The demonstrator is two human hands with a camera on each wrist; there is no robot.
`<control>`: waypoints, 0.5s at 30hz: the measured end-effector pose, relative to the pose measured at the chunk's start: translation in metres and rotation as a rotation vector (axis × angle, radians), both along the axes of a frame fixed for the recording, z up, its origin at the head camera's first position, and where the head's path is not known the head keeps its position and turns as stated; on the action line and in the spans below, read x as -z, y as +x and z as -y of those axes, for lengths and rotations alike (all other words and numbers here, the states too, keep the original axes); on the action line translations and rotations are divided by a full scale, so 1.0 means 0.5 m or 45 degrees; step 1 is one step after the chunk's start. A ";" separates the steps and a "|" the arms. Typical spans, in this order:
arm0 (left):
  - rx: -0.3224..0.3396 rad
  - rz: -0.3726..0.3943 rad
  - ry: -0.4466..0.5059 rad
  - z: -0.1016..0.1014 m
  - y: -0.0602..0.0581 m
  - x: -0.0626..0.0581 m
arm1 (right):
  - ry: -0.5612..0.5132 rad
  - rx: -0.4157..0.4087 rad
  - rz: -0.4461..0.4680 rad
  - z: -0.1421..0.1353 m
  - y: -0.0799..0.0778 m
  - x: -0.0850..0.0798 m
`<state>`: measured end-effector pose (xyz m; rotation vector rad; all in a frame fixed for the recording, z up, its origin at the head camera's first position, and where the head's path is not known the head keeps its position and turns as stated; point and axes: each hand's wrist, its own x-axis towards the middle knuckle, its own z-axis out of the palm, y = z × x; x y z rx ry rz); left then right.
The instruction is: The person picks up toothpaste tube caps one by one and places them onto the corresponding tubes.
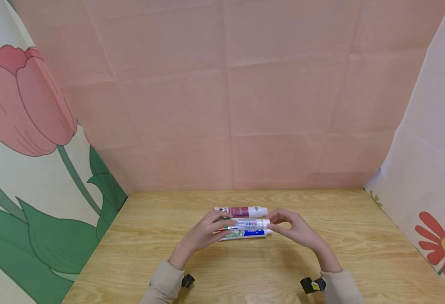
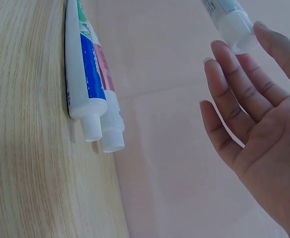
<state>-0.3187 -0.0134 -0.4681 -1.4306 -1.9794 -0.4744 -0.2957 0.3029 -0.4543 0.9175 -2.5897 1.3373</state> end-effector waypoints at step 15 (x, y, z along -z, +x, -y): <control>0.001 -0.004 -0.009 -0.001 0.000 0.003 | 0.022 0.010 0.002 0.000 -0.006 0.006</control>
